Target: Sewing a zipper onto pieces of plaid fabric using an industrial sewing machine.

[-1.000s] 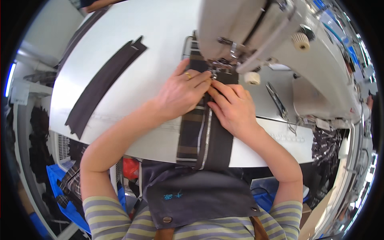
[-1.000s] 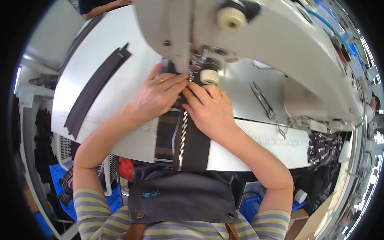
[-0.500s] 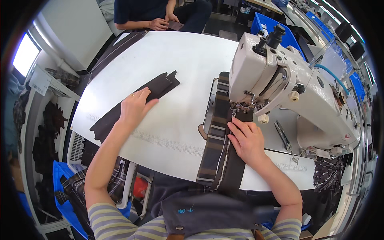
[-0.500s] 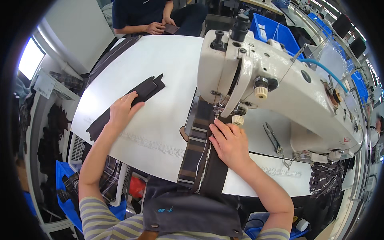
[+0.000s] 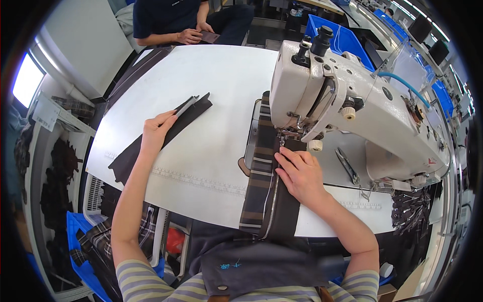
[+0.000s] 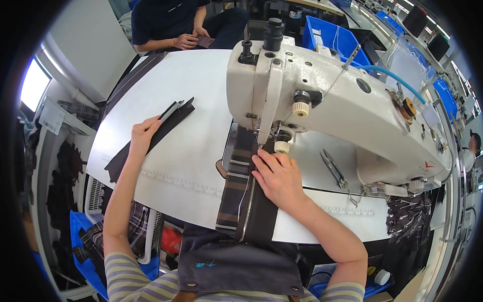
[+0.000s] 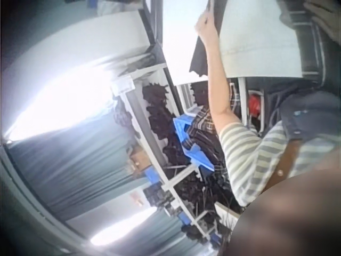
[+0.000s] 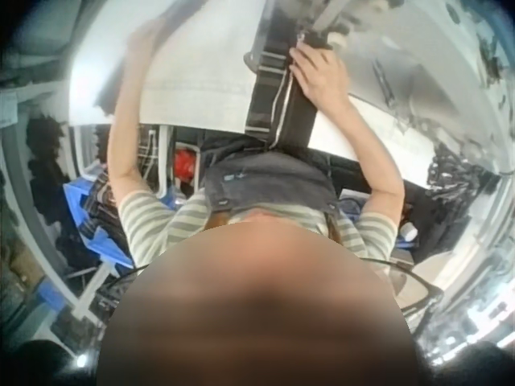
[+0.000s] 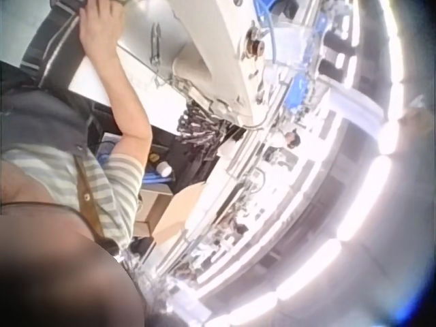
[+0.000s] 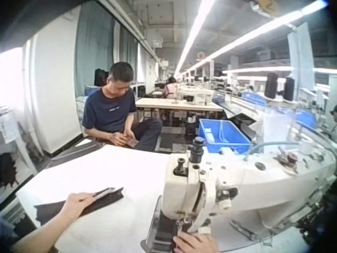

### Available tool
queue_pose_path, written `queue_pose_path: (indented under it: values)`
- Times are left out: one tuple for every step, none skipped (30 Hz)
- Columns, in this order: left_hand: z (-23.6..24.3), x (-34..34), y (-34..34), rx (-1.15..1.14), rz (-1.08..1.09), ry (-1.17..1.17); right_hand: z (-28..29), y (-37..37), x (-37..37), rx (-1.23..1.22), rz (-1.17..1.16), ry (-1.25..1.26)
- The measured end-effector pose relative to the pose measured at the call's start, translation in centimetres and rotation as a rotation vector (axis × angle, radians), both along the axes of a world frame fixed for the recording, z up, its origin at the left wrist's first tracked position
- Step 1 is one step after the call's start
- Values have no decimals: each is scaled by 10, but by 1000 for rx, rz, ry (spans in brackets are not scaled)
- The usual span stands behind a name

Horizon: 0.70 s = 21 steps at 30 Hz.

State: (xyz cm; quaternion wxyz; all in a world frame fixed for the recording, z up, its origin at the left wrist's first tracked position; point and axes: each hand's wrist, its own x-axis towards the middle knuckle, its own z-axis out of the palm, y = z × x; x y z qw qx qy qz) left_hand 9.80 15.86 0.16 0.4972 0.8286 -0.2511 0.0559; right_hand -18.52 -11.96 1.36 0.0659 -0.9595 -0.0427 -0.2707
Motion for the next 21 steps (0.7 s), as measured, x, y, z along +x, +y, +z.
queue_pose_path:
  values:
    - [2,2,4,-80,77,218,1,1,-1,2,7,-4]
    - [2,10,15,-393,124,267,2,2,-1,2,16,-7]
    - [2,19,28,-661,233,281,2,4,-1,9,30,-14]
    - [13,11,25,-470,293,120,0,3,-2,15,23,-12]
    - [32,-6,21,-278,346,-43,-1,2,-5,16,12,-8]
    - [36,-32,9,-114,149,-247,-3,0,-4,10,7,-11]
    - [30,-45,25,478,-93,-814,-3,0,-4,9,18,-18]
    - [23,-75,19,564,-172,-902,-4,0,-3,11,18,-10]
    - [17,-109,17,570,-267,-793,-5,-1,-3,12,15,-11]
    - [16,-142,19,568,-314,-642,-5,-2,-3,16,15,-12]
    - [15,-170,20,496,-315,-479,-5,-1,-3,25,13,8]
    - [25,-193,22,532,-329,-409,-5,0,-3,25,8,-4]
    - [35,-207,24,537,-343,-382,-4,1,-2,20,-1,-14]
    - [46,-219,25,636,-394,-391,-1,0,-1,21,-14,4]
    - [53,-228,27,731,-448,-401,-3,2,-3,30,-21,29]
    - [57,-228,36,856,-542,-409,-3,0,-1,21,-5,7]
    - [64,-224,39,848,-562,-400,-5,-1,0,12,0,-10]
    - [73,-219,39,1009,-650,-469,-8,-3,1,1,3,-41]
    - [77,-214,41,1176,-729,-539,-9,-3,2,4,-4,-30]
    - [71,-210,43,1241,-745,-509,-10,-3,2,8,-1,-39]
    - [61,-202,45,1236,-760,-508,-11,-3,1,11,0,-49]
